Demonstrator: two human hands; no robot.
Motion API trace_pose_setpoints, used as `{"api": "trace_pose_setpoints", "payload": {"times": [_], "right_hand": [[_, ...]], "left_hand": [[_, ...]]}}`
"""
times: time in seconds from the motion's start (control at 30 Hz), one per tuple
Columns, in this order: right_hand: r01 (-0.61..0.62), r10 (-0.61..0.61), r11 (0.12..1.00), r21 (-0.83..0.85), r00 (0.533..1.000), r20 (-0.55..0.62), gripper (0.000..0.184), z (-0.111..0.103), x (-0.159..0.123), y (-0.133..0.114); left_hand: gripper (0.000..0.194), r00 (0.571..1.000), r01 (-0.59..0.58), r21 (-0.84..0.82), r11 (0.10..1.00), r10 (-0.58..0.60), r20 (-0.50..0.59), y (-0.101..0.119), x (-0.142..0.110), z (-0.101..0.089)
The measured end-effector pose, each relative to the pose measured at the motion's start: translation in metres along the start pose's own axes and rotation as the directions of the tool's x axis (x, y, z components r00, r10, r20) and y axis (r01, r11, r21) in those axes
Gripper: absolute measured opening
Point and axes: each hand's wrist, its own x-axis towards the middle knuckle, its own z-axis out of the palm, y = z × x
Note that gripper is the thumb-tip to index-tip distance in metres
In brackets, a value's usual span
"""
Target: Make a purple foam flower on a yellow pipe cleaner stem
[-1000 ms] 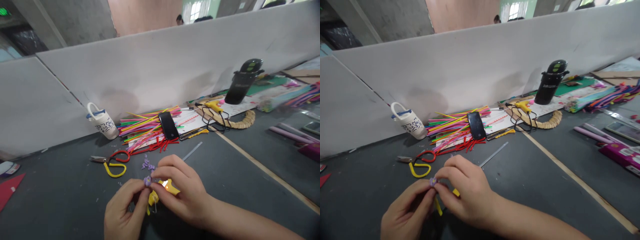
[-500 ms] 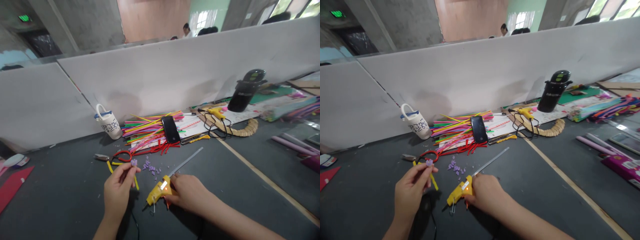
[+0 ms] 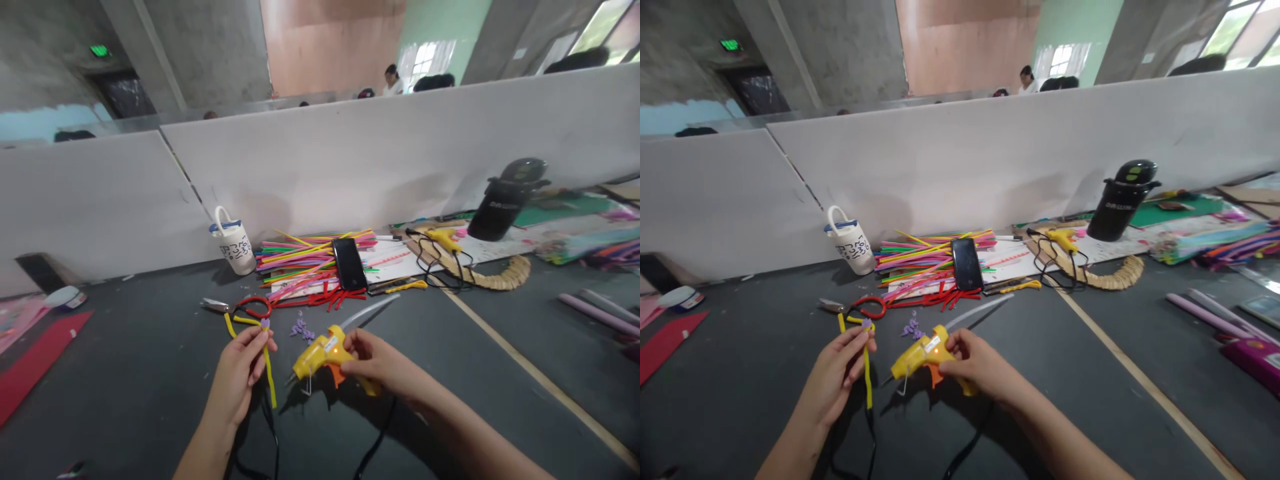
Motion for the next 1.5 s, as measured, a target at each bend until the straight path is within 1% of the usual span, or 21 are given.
{"api": "trace_pose_setpoints", "payload": {"times": [0.07,0.13,0.23,0.3,0.37,0.43,0.5,0.57,0.63,0.7,0.77,0.87,0.93,1.1,1.17,1.27,1.33,1.4,1.5], "right_hand": [[-0.017,0.006,0.986,0.167,0.998,0.061,0.031,-0.005,-0.004,-0.005],[-0.042,0.010,0.954,0.296,0.994,0.109,0.031,-0.008,-0.010,-0.011],[-0.050,-0.009,0.907,0.418,0.990,0.138,0.027,-0.007,-0.019,-0.017],[-0.037,-0.031,0.897,0.441,0.989,0.145,0.024,-0.005,-0.023,-0.019],[-0.017,-0.049,0.901,0.434,0.989,0.140,0.021,-0.002,-0.025,-0.018],[0.010,-0.056,0.905,0.426,0.994,0.096,0.016,0.000,-0.025,-0.017],[0.041,-0.057,0.899,0.436,0.998,0.025,0.013,-0.001,-0.024,-0.017],[0.068,-0.065,0.887,0.456,0.998,-0.024,0.017,-0.004,-0.024,-0.021],[0.094,-0.088,0.884,0.458,0.996,-0.033,0.020,-0.008,-0.023,-0.025],[0.103,-0.102,0.901,0.422,0.994,-0.024,0.022,-0.010,-0.023,-0.029],[0.084,-0.084,0.928,0.364,0.996,-0.015,0.026,-0.009,-0.023,-0.029],[0.014,-0.014,0.966,0.257,1.000,0.000,0.031,-0.004,-0.024,-0.024],[-0.009,0.007,0.983,0.183,1.000,0.011,0.031,-0.001,-0.025,-0.020],[-0.073,0.077,0.996,0.045,0.994,-0.083,0.027,0.009,-0.024,-0.016],[-0.026,0.022,0.999,-0.041,0.995,-0.102,0.021,0.014,-0.024,-0.017],[0.103,-0.126,0.980,-0.173,0.984,-0.128,0.010,0.019,-0.024,-0.021],[0.171,-0.210,0.952,-0.253,0.968,-0.136,0.015,0.021,-0.025,-0.025],[0.223,-0.268,0.929,-0.295,0.955,-0.125,0.019,0.022,-0.025,-0.029],[0.260,-0.301,0.928,-0.268,0.946,-0.123,0.021,0.024,-0.027,-0.029]], "left_hand": [[0.026,0.997,0.066,-0.052,0.996,-0.065,0.032,-0.001,-0.002,-0.001],[0.026,0.990,0.128,-0.090,0.988,-0.121,0.078,-0.002,-0.007,0.000],[0.024,0.971,0.201,-0.114,0.973,-0.182,0.153,0.000,-0.016,0.005],[0.023,0.964,0.218,-0.112,0.969,-0.196,0.181,0.000,-0.021,0.009],[0.021,0.965,0.211,-0.097,0.973,-0.190,0.183,-0.002,-0.025,0.013],[0.018,0.970,0.191,-0.068,0.979,-0.178,0.165,-0.003,-0.026,0.014],[0.017,0.975,0.175,-0.036,0.984,-0.168,0.142,-0.004,-0.025,0.014],[0.018,0.979,0.166,-0.014,0.986,-0.163,0.124,-0.002,-0.022,0.013],[0.019,0.981,0.160,-0.008,0.987,-0.158,0.112,0.002,-0.019,0.013],[0.021,0.982,0.154,-0.012,0.988,-0.151,0.110,0.006,-0.017,0.015],[0.022,0.983,0.150,-0.021,0.988,-0.147,0.115,0.007,-0.016,0.018],[0.021,0.980,0.166,-0.040,0.985,-0.160,0.120,0.001,-0.015,0.023],[0.019,0.976,0.190,-0.055,0.980,-0.182,0.118,-0.007,-0.015,0.024],[0.021,0.960,0.264,-0.048,0.963,-0.258,0.110,-0.022,-0.015,0.018],[0.021,0.955,0.282,-0.030,0.959,-0.278,0.101,-0.024,-0.016,0.016],[0.021,0.956,0.285,-0.002,0.958,-0.284,0.073,-0.025,-0.018,0.017],[0.022,0.960,0.275,0.018,0.961,-0.276,0.043,-0.026,-0.020,0.019],[0.024,0.964,0.263,0.039,0.964,-0.264,0.014,-0.027,-0.021,0.020],[0.025,0.970,0.244,0.070,0.967,-0.243,-0.022,-0.029,-0.021,0.019]]}}
